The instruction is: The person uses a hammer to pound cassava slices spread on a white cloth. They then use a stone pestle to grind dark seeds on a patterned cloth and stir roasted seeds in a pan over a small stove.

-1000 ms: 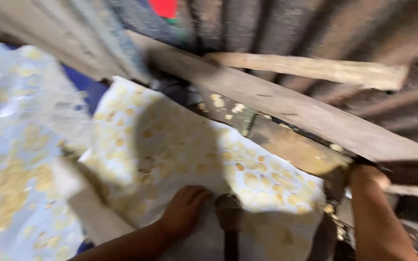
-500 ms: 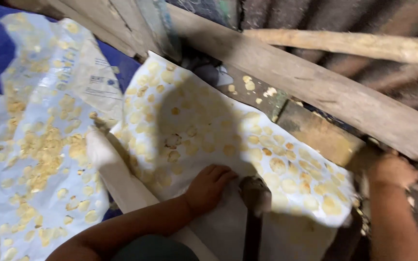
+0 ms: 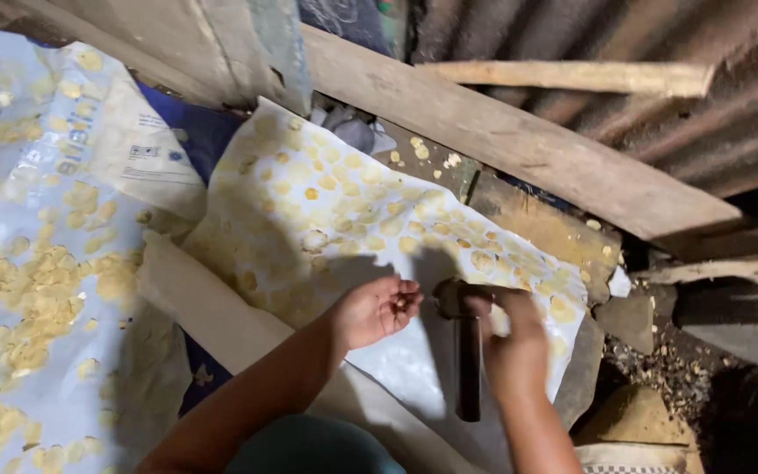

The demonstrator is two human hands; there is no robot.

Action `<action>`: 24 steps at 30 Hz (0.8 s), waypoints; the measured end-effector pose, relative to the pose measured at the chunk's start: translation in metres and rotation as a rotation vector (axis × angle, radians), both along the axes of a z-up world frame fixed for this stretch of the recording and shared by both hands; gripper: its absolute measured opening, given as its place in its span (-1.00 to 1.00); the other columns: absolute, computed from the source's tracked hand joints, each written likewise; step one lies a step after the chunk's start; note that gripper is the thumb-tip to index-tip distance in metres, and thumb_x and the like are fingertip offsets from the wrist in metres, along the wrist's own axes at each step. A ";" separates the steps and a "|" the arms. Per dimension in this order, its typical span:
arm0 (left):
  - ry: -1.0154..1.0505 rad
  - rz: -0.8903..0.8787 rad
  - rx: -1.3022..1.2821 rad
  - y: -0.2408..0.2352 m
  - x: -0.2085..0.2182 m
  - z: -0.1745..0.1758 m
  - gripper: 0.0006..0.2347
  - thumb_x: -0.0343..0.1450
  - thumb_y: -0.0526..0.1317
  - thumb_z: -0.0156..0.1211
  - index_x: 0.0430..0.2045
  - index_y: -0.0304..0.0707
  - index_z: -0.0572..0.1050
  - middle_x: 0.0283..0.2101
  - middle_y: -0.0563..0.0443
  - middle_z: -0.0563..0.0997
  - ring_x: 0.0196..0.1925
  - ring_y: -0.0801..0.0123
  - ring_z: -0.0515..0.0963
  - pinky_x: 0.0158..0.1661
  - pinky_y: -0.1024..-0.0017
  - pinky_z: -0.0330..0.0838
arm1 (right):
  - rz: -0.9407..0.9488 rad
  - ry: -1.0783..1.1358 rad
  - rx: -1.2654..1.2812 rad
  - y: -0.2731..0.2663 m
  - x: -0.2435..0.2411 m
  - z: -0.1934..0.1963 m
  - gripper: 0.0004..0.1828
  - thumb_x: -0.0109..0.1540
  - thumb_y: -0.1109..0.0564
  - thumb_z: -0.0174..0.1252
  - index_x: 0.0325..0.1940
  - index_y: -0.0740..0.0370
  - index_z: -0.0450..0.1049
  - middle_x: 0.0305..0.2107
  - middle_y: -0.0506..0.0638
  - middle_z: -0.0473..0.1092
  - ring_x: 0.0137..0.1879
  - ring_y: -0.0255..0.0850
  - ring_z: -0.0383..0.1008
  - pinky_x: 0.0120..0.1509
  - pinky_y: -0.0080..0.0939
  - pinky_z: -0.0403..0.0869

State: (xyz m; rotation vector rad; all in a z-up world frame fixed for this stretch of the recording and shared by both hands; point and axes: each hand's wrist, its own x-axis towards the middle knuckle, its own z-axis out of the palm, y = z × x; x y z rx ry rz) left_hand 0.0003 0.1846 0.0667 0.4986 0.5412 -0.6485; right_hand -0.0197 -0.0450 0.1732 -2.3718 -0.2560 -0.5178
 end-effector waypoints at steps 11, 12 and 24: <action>-0.603 0.105 1.017 0.003 0.028 -0.087 -0.94 0.49 -0.23 0.18 -0.23 -0.11 0.52 -0.34 -0.10 0.69 -0.45 0.30 0.71 -0.49 0.55 0.59 | -0.145 0.797 -0.074 -0.003 -0.006 -0.032 -0.60 0.25 0.00 0.15 0.05 0.29 0.32 -0.36 0.42 0.53 -0.14 0.39 0.57 -0.04 0.36 0.49; -0.775 0.080 1.305 0.007 0.026 -0.070 -0.92 0.39 -0.22 0.37 -0.38 0.17 0.70 -0.40 0.22 0.72 -0.35 0.48 0.71 -0.36 0.60 0.55 | -0.186 0.782 -0.150 -0.005 -0.003 -0.021 -0.59 0.28 -0.14 0.15 0.02 0.19 0.35 -0.51 0.28 0.55 -0.29 0.23 0.65 -0.13 0.23 0.54; -1.091 -0.113 1.837 -0.046 0.059 -0.089 -0.87 0.39 -0.23 0.18 -0.30 0.12 0.64 -0.24 0.09 0.60 -0.20 0.14 0.68 -0.21 0.26 0.62 | -0.118 0.340 0.107 0.016 0.017 0.059 -0.84 0.41 0.12 0.15 -0.10 0.25 0.36 -0.70 0.18 0.41 -0.54 0.06 0.52 -0.34 0.00 0.47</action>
